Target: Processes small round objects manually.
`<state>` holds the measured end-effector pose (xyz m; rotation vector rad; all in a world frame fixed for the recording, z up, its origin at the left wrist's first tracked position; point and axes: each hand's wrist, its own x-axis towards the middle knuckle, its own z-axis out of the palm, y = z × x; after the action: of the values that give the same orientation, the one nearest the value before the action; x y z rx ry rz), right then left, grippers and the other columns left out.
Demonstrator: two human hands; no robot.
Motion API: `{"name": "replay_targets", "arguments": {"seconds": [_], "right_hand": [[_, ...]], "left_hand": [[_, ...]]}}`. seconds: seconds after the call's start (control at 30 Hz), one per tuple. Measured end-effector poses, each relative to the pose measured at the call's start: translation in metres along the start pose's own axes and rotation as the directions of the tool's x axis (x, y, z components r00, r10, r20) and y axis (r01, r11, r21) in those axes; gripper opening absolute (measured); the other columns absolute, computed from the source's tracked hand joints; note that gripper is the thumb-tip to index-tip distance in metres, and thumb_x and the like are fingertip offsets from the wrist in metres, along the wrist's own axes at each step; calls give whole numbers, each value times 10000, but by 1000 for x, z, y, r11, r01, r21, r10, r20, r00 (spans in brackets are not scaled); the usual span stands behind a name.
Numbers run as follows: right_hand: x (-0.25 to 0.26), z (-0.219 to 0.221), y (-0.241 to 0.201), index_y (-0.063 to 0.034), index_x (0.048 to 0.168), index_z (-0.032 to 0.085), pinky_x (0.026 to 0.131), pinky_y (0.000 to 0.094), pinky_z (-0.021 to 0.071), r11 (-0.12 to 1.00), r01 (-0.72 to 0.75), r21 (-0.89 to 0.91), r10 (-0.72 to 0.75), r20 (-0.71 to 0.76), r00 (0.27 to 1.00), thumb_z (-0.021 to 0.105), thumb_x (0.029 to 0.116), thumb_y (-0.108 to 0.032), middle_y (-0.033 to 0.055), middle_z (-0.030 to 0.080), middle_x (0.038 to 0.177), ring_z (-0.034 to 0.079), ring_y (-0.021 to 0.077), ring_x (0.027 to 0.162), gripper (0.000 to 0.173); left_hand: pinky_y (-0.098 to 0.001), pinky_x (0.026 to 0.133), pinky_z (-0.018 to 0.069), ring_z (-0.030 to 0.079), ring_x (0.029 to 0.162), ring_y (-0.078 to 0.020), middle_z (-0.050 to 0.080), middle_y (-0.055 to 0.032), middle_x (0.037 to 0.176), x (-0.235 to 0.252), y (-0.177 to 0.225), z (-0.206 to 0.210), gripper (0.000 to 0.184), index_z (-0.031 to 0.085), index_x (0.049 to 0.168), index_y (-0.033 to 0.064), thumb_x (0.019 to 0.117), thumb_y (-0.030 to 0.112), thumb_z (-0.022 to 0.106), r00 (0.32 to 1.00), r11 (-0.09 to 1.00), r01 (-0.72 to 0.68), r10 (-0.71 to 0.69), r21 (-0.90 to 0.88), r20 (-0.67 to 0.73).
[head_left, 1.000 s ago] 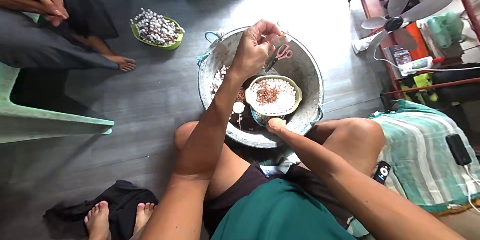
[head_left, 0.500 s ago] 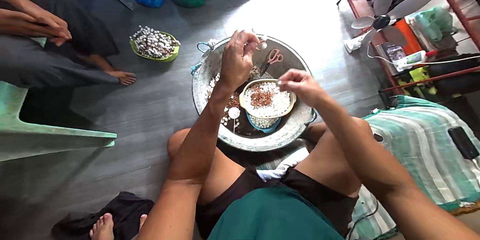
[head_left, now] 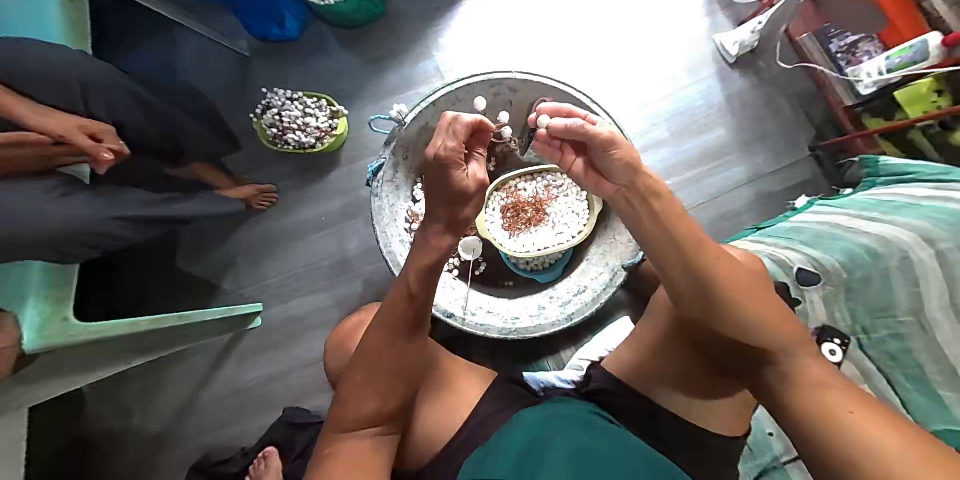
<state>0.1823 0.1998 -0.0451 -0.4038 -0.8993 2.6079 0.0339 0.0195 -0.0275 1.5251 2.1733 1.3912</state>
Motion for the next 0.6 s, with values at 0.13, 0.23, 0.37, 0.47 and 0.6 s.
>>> {"name": "replay_targets", "arguments": {"seconds": [0.13,0.23,0.37,0.47,0.6], "right_hand": [[3,0,1,5,1225,679,937,370,604,1000,-8,-19,8,-3,1000,583,1001,11,145,717,1145,729,207,964,243],[0,2,1,24,1230,675,961,385,598,999,-27,-20,26,-34,999,566,990,27,167,711,1164,730,231,995,263],[-7,3,3,45,1251,654,979,386,587,1000,-25,-18,25,-21,999,516,997,19,188,696,1211,722,242,1035,290],[-10,4,5,24,1256,654,977,380,585,1000,-14,-15,15,17,1000,534,1019,-52,164,698,1197,718,228,1034,276],[-15,6,5,-12,1232,672,933,366,598,1000,-6,7,6,19,1000,558,1015,-37,134,703,1141,714,202,970,246]], "left_hand": [[-282,759,559,634,895,-139,611,-98,1084,5,0,6,130,656,1115,57,1056,115,557,1000,999,19,-19,26,-25],[-291,772,557,630,917,-147,605,-99,1098,1,1,8,118,654,1114,61,1049,111,569,999,999,27,-26,40,-29],[-279,764,550,621,912,-143,597,-97,1087,-3,3,9,105,650,1096,59,1047,109,572,999,998,24,-22,58,-41],[-276,762,546,620,913,-143,598,-96,1084,-4,6,7,107,651,1095,60,1046,109,569,999,997,24,-21,74,-33],[-275,766,545,623,919,-145,601,-99,1080,-3,7,8,113,657,1097,56,1045,98,567,999,997,9,-6,80,-44]]}}
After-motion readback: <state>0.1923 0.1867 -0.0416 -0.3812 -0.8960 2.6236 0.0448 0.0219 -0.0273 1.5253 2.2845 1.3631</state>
